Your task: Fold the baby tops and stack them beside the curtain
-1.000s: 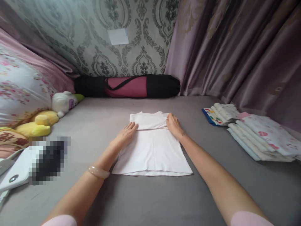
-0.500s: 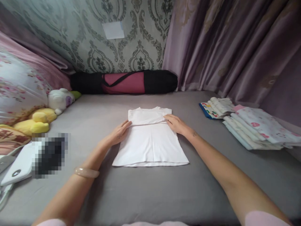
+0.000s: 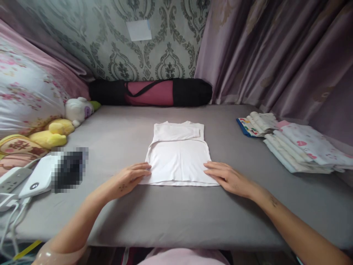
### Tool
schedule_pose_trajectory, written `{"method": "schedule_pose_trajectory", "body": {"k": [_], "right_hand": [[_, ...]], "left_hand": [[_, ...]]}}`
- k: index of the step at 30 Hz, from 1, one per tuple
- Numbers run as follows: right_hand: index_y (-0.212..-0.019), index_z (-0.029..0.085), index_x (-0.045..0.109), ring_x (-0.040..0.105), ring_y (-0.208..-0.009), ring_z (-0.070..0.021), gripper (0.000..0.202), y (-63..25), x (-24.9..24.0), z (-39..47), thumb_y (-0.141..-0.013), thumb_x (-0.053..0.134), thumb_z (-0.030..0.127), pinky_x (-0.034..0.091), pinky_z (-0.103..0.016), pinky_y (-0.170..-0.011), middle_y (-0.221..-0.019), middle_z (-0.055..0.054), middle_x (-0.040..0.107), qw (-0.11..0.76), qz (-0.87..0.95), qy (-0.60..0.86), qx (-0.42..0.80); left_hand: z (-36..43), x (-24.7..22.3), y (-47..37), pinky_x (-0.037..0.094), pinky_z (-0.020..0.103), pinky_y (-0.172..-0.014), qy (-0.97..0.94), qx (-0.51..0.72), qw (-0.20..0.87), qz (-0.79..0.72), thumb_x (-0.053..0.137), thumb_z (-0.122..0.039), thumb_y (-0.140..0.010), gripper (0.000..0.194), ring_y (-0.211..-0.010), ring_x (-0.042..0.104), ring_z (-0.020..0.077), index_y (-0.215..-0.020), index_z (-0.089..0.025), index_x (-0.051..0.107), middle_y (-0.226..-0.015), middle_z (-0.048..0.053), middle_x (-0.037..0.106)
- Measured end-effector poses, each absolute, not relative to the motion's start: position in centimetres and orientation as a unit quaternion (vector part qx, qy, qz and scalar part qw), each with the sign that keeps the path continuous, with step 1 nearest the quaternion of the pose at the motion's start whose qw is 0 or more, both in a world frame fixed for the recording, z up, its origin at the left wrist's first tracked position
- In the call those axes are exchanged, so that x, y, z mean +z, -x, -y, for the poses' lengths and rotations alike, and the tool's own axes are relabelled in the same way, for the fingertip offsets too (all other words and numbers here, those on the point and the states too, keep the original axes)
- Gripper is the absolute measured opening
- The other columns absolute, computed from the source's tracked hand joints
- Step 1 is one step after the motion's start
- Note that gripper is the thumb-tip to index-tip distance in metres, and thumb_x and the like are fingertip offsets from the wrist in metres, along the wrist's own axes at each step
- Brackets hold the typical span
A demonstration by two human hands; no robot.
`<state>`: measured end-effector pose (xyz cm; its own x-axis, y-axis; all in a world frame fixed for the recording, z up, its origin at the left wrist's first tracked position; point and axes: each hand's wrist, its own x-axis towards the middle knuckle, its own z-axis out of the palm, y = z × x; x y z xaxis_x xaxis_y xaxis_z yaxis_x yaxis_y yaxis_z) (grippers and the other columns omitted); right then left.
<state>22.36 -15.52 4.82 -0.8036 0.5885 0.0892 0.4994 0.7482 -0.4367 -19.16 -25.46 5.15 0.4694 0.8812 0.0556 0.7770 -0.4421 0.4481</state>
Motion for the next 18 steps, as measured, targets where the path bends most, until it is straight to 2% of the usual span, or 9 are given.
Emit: {"method": "schedule_pose_trajectory", "body": {"k": [6, 11, 18], "right_hand": [[-0.121, 0.026, 0.067, 0.054, -0.126, -0.0228, 0.031, -24.1, 5.4, 17.2, -0.092, 0.056, 0.029, 0.044, -0.041, -0.107, -0.134, -0.005, 0.06, 0.105, 0.92, 0.318, 0.202], [-0.115, 0.025, 0.07, 0.06, -0.118, -0.0216, 0.027, -24.6, 5.4, 17.5, -0.093, 0.055, 0.027, 0.049, -0.039, -0.102, -0.127, -0.005, 0.065, 0.123, 0.925, 0.31, 0.179], [-0.109, 0.023, 0.071, 0.065, -0.108, -0.0187, 0.028, -23.7, 5.5, 17.6, -0.096, 0.046, 0.02, 0.052, -0.035, -0.098, -0.115, -0.006, 0.071, 0.176, 0.925, 0.301, 0.15]], "left_hand": [[27.1, 5.6, 19.8, 0.05, 0.039, -0.102, -0.812, 0.165, 0.202, -0.523, 0.056, -0.035, -0.092, 0.033, -0.123, 0.057, 0.0244, -0.122, -0.025, 0.065, -0.132, 0.009, 0.061], [27.2, 5.5, 20.2, 0.051, 0.038, -0.1, -0.806, 0.149, 0.197, -0.538, 0.052, -0.034, -0.093, 0.029, -0.12, 0.059, 0.0259, -0.116, -0.028, 0.069, -0.13, 0.007, 0.062], [26.7, 6.0, 19.9, 0.053, 0.034, -0.096, -0.815, 0.168, 0.195, -0.519, 0.044, -0.028, -0.096, 0.028, -0.112, 0.063, 0.0204, -0.108, -0.021, 0.069, -0.125, 0.011, 0.065]]}}
